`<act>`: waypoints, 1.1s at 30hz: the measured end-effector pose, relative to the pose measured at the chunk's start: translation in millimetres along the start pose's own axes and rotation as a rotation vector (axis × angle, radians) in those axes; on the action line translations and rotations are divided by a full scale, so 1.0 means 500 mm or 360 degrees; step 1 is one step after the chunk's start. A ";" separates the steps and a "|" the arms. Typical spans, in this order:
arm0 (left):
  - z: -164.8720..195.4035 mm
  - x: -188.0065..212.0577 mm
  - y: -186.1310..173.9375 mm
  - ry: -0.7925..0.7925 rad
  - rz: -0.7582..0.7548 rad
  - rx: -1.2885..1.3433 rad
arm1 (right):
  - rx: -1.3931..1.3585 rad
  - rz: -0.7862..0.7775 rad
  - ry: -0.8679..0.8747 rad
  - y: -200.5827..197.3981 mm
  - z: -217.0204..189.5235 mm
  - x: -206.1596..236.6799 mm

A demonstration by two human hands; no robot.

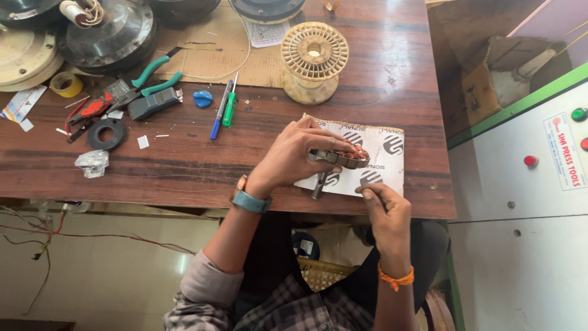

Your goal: The person sits at a workbench and works on an electric motor armature, first marking it with a marker, then using both hands to press and reposition the copper windings around the commutator, turning the armature as they work.

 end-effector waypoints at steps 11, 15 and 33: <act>0.024 0.030 0.005 -0.0062 0.0409 0.0090 | -0.0305 -0.0127 -0.0082 -0.009 -0.116 -0.068; 0.027 0.032 0.006 -0.0069 0.0436 0.0047 | -0.0036 -0.0174 -0.0183 0.017 -0.152 -0.120; -0.046 0.023 0.029 -0.0659 0.0262 0.1452 | 0.0537 -0.0637 -0.0485 0.068 -0.226 -0.155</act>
Point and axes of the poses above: each hand's wrist, its own x-axis away from the middle knuckle, its own y-axis out of the palm, z = x × y, the point moved 9 cm from there along -x, towards the middle knuckle, and after that the axes turned 1 degree about x, right-handed, at the moved point
